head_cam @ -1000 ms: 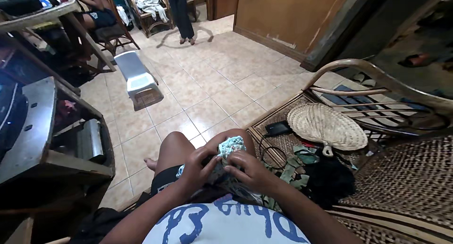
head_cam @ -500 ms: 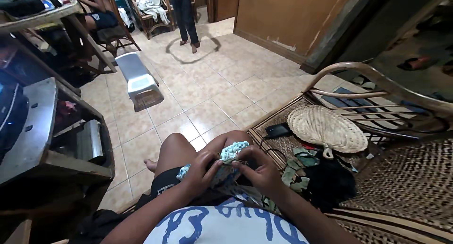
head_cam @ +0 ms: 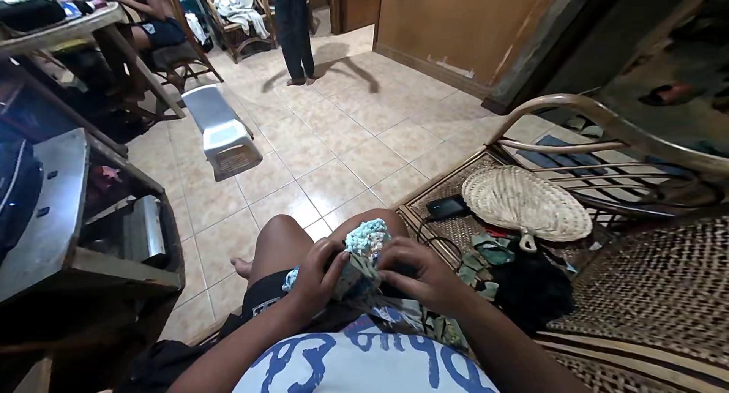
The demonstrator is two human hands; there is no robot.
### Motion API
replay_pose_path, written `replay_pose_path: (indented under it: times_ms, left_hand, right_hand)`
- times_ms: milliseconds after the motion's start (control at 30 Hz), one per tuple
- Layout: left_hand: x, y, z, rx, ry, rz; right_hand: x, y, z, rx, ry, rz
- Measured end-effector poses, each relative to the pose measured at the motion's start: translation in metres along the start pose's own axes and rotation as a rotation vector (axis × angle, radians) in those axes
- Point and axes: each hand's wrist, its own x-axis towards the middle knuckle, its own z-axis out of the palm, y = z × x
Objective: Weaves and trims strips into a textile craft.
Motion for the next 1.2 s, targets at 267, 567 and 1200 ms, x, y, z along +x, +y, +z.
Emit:
replay_pose_path:
  times_ms: [267, 567, 1200]
  left_hand:
    - [-0.002, -0.002, 0.005, -0.056, -0.029, 0.063]
    - [-0.002, -0.001, 0.003, -0.054, -0.028, 0.076]
    - [-0.005, -0.004, 0.004, -0.077, 0.107, 0.084]
  right_hand:
    - [0.006, 0.001, 0.033, -0.178, 0.106, 0.071]
    - [0.002, 0.001, 0.029, -0.001, 0.216, -0.009]
    - [0.002, -0.005, 0.01, -0.201, 0.054, 0.042]
